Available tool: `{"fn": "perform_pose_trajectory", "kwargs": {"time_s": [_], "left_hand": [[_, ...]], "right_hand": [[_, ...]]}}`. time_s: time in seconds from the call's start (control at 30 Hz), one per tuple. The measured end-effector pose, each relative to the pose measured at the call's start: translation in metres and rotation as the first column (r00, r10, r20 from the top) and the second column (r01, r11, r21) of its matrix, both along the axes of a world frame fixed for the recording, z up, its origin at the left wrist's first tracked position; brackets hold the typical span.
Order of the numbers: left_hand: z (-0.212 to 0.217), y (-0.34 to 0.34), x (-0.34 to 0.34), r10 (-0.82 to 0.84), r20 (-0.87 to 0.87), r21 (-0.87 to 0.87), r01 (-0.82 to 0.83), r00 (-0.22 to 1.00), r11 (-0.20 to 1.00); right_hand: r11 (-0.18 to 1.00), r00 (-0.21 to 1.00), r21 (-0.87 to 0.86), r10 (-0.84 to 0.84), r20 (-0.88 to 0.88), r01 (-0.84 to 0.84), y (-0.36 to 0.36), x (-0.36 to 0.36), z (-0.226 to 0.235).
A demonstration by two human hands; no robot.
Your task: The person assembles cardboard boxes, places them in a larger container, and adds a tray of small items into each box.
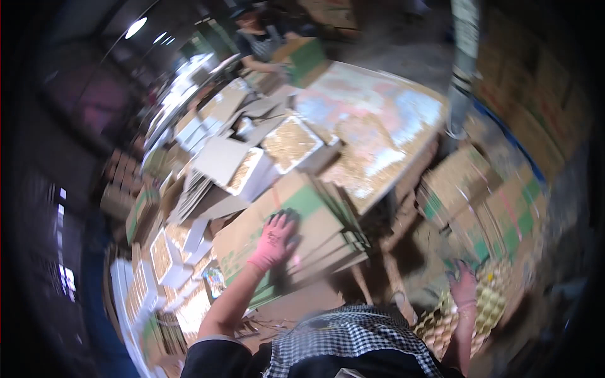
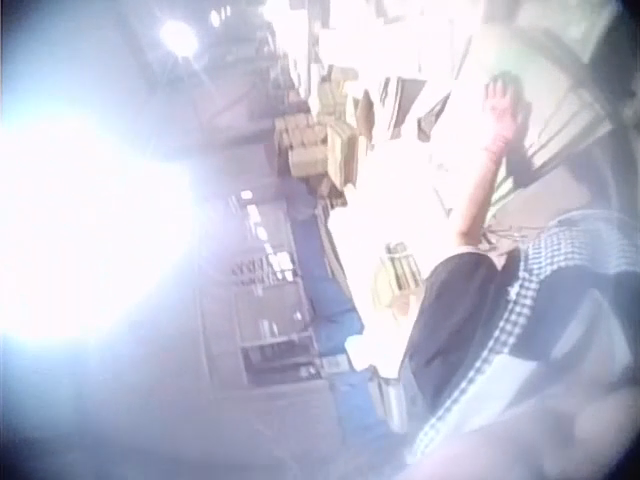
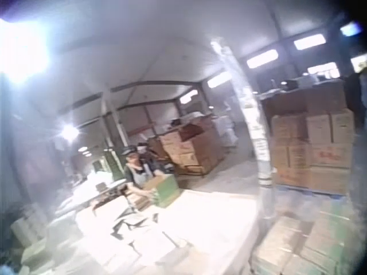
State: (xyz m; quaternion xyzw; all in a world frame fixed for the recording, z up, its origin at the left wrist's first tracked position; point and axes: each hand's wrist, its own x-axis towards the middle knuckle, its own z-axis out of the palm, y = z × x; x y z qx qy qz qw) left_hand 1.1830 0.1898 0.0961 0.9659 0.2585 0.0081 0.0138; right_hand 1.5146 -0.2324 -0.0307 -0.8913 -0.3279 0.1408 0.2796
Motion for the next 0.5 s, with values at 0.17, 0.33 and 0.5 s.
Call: {"fn": "perform_pose_trajectory", "kwargs": {"time_s": [0.17,0.33,0.5], "left_hand": [[-0.023,-0.002,-0.181,0.738,0.361,0.015,-0.795,0.57,0.607],[-0.071,-0.008,-0.246,0.966,0.255,-0.959,-0.141,-0.048,0.246],[0.019,-0.06,-0.246,0.814,0.578,-0.685,-0.574,-0.054,0.448]], "right_hand": [[0.852,0.868,0.352,0.466,-0.173,-0.388,0.255,-0.1,0.133],[0.869,0.872,0.114,0.488,-0.031,-0.482,0.37,-0.153,0.058],[0.733,0.665,0.499,0.659,-0.352,-0.463,0.341,-0.133,0.095]]}}
